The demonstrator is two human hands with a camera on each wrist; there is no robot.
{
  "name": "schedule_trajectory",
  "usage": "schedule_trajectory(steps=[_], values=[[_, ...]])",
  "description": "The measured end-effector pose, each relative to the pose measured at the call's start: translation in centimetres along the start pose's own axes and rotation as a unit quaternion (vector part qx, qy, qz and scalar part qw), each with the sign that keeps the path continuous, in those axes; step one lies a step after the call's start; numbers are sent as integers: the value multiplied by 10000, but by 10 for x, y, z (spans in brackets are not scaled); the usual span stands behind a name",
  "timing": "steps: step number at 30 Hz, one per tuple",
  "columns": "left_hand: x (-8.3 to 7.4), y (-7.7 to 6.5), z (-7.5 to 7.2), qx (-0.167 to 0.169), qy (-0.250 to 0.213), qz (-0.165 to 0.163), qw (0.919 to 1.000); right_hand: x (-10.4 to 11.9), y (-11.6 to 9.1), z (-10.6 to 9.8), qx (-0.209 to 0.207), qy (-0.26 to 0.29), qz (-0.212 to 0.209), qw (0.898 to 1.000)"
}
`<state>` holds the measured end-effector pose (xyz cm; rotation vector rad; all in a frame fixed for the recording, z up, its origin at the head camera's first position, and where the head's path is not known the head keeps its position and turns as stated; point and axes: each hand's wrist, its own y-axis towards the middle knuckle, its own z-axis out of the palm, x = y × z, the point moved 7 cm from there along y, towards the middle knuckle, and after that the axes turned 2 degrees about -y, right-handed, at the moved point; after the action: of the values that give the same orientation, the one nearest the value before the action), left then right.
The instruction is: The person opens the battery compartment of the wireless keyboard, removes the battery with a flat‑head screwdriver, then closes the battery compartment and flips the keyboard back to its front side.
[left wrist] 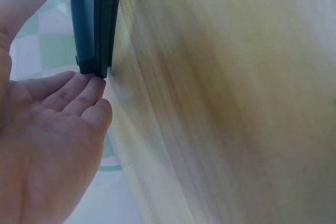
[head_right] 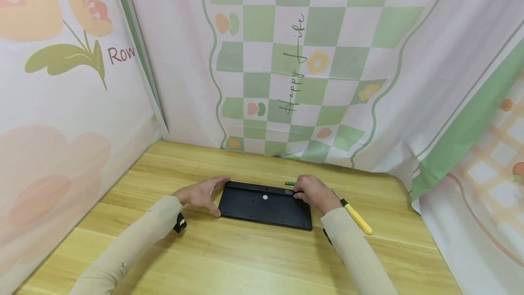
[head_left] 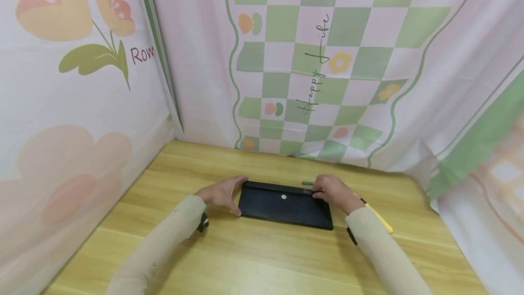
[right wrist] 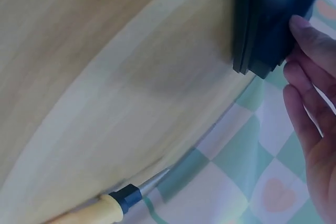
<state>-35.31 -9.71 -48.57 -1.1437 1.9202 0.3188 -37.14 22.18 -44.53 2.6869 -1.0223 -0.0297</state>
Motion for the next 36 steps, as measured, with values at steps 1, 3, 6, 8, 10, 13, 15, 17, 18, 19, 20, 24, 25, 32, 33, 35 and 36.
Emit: schedule_trajectory(steps=[1, 3, 6, 8, 10, 13, 15, 17, 18, 19, 20, 24, 25, 32, 33, 35, 36], values=[[0, 0, 1, 28, -6, 14, 10000, 2, -1, 1, -53, -60, -98, 9999], [1, 1, 2, 56, -63, 28, 10000, 7, -2, 1, -123, -234, -321, 9991], [4, 1, 2, 68, -102, 27, 9999, 10, -3, 0, 26, -237, -282, 9993], [4, 2, 0, 55, -59, 43, 10000, 8, -5, -3, 290, -205, -13, 9994], [4, 3, -1, 76, 73, 83, 9999, 6, -10, -7, 623, 16, 361, 9974], [6, 3, 0, 118, 223, 118, 9996, 0, -21, -9, 1062, 426, 958, 9888], [9, 4, 0, 123, 265, 139, 9995, -4, -30, -9, 1239, 667, 1277, 9818], [11, 4, 1, 110, 245, 137, 9995, -7, -39, -8, 1330, 779, 1495, 9767], [12, 4, 2, 112, 256, 117, 9995, -7, -43, -7, 1351, 828, 1547, 9752], [12, 4, 2, 106, 244, 109, 9996, -8, -47, -6, 1367, 855, 1589, 9740], [12, 4, 3, 100, 231, 100, 9996, -8, -51, -5, 1368, 887, 1648, 9728], [13, 0, 5, 101, 286, -11, 9995, -6, -62, 1, 1419, 1102, 1723, 9685], [13, -1, 5, 95, 311, -26, 9995, -5, -64, 4, 1438, 1163, 1736, 9673], [10, 1, 6, 23, 401, 13, 9992, -3, -71, 14, 1252, 1199, 1554, 9725], [10, 2, 6, 8, 436, 38, 9990, -4, -72, 14, 1208, 1178, 1558, 9733], [8, 3, 5, -58, 417, 138, 9990, -7, -73, 16, 1140, 1240, 1657, 9717], [7, 4, 5, -95, 361, 200, 9991, -8, -73, 16, 1118, 1280, 1678, 9711]])
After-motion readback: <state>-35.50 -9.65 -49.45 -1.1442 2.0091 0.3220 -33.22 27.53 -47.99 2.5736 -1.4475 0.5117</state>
